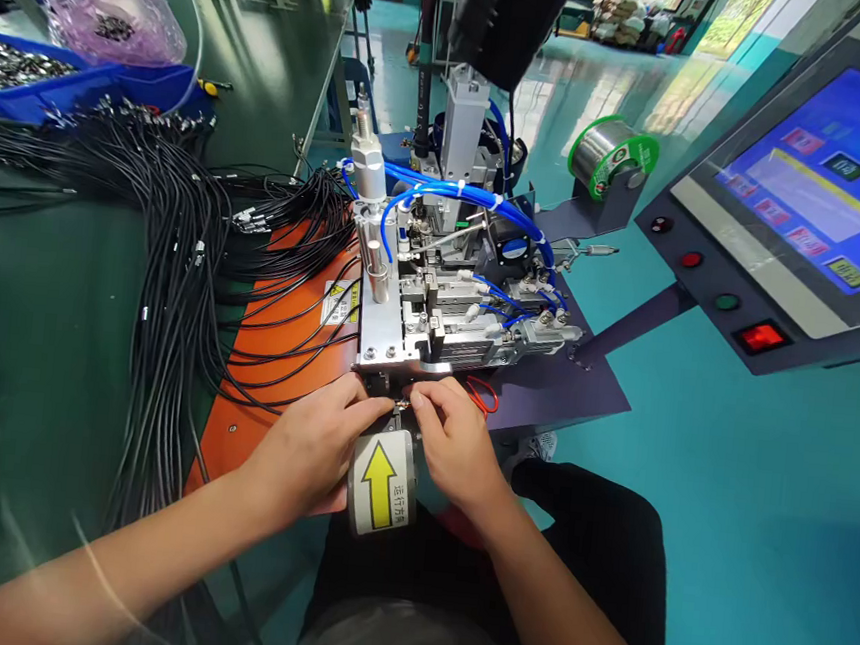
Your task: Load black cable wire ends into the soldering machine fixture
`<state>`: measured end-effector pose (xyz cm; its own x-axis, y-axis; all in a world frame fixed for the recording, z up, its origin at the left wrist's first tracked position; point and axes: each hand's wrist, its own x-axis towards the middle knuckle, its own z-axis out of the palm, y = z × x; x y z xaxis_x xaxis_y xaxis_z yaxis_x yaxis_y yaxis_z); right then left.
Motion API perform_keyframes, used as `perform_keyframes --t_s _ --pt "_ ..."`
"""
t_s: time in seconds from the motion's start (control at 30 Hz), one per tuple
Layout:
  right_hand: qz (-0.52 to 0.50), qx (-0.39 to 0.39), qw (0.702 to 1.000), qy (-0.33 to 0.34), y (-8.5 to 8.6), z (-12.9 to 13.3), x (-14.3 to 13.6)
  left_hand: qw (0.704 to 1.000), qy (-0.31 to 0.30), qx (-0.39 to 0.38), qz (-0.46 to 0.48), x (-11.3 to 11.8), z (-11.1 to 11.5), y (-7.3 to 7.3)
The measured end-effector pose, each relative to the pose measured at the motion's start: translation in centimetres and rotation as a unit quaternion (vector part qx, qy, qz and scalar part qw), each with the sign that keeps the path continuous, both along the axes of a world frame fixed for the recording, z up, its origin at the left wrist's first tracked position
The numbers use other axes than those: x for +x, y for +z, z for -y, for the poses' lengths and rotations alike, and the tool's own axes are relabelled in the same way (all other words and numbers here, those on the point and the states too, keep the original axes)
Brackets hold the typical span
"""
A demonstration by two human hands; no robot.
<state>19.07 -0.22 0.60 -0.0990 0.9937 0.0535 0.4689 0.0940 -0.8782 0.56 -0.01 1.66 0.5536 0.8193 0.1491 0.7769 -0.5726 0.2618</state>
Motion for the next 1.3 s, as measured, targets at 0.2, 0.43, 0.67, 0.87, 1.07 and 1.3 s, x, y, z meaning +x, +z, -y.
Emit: perform_keyframes --t_s 0.2,0.43,0.67,0.87,1.07,1.3 --pt "0.019 0.017 0.999 -0.021 0.0 0.1 -0.1 1.0 0.001 0.003 0.002 0.0 0.0 -0.1" --pt "0.018 0.01 0.999 -0.047 -0.6 -0.2 -0.6 1.0 0.003 0.002 -0.006 0.1 -0.2 0.1" --pt "-0.044 -0.106 0.992 -0.052 -1.2 -0.5 -0.3 1.0 0.008 -0.002 -0.022 0.0 0.1 0.3" --pt "-0.065 -0.139 0.987 -0.055 -0.7 -0.4 -0.6 1.0 0.005 -0.005 -0.021 0.1 0.0 0.3" --pt "-0.018 -0.088 0.994 -0.068 -1.2 -0.1 -1.3 0.999 -0.005 -0.027 -0.028 -0.4 -0.3 1.2" --pt "-0.026 -0.077 0.994 -0.073 -2.0 -0.1 -1.4 0.998 0.006 -0.019 -0.065 -1.3 -0.7 2.2"
